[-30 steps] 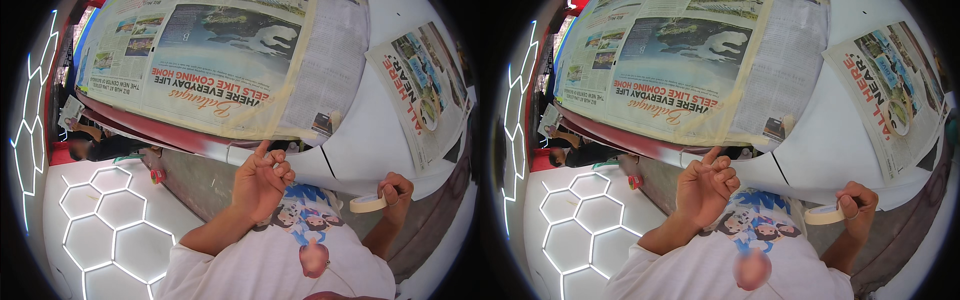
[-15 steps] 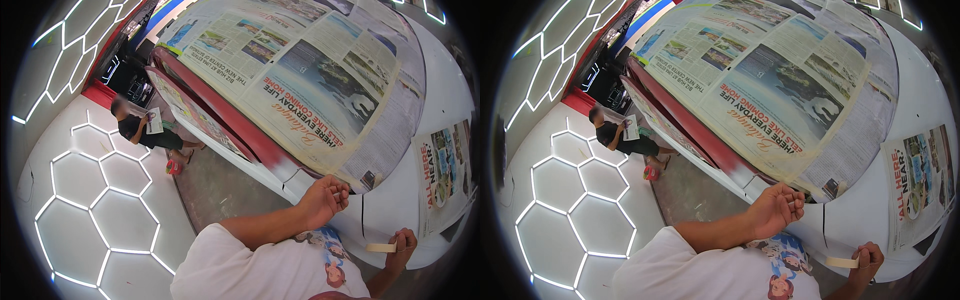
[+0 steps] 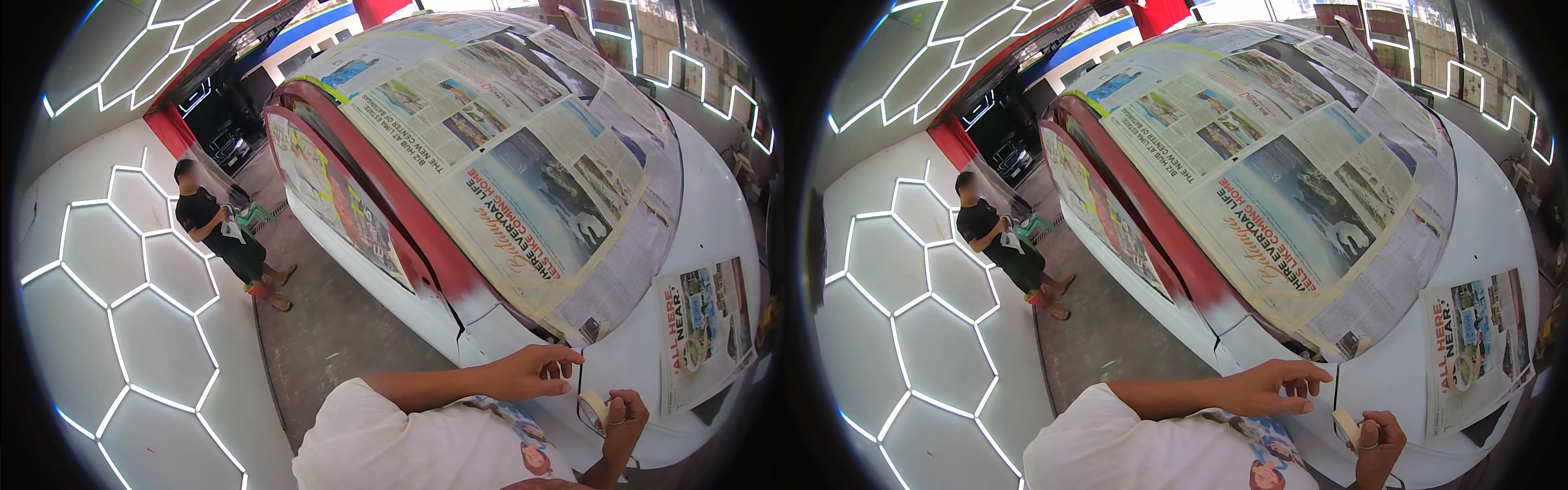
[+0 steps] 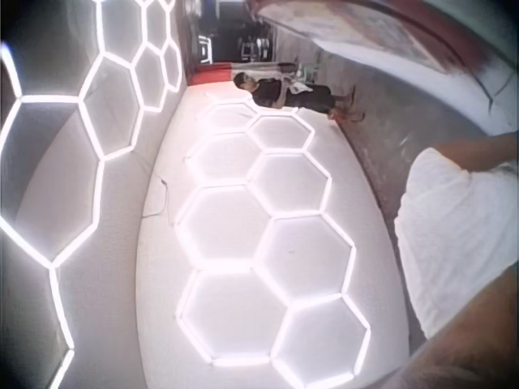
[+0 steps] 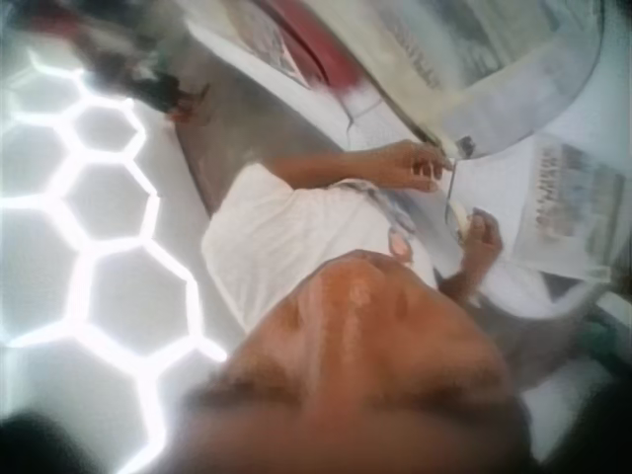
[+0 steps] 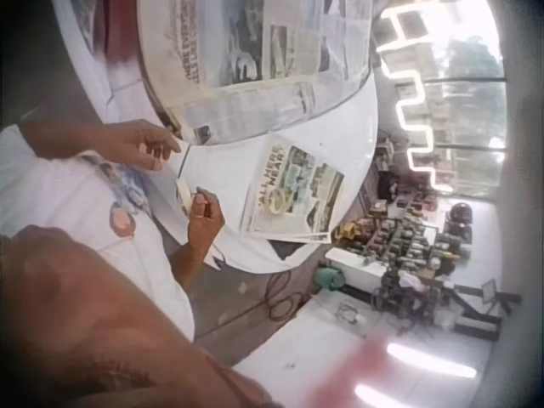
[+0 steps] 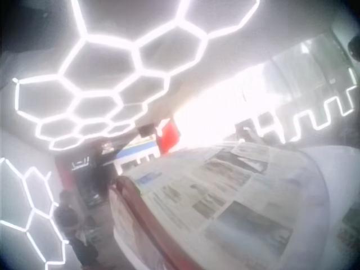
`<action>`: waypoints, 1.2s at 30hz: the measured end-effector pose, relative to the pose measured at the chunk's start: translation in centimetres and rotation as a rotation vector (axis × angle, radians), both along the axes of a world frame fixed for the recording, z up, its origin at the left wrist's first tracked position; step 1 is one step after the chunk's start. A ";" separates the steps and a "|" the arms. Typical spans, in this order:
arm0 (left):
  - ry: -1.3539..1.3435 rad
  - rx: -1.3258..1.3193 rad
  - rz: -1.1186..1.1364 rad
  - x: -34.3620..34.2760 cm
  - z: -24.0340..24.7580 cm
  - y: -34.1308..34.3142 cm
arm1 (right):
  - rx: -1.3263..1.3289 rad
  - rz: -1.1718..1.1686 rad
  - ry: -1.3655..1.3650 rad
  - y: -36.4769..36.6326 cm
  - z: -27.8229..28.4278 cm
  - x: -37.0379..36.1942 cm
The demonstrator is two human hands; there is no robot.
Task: The person uses masking tape to secure sheets of newspaper onto the hood and trunk of a white car. They repeatedly tear pieces of tape and press them down to hold the paper in place.
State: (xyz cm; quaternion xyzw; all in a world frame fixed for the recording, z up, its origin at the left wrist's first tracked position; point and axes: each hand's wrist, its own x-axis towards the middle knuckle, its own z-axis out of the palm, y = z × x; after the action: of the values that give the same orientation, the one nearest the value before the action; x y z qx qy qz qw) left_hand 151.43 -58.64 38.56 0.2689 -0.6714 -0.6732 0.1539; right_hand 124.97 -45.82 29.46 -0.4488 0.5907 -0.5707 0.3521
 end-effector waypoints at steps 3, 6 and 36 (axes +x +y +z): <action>-0.001 -0.461 -0.087 -0.9 -0.5 0.7 | 0.045 0.075 -0.132 0.0 2.5 3.2; -0.009 -0.603 -0.153 -1.4 -1.2 1.6 | 0.019 0.134 -0.180 0.5 2.8 4.9; 0.154 -0.855 0.151 2.7 -4.3 4.7 | -0.018 -0.025 -0.268 0.7 4.4 15.3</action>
State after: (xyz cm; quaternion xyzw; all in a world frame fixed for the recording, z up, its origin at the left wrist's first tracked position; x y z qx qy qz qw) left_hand 154.14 -53.98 34.30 0.1785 -0.8547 -0.3398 0.3496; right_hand 140.27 -45.14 33.89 -0.3642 0.5389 -0.6352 0.4165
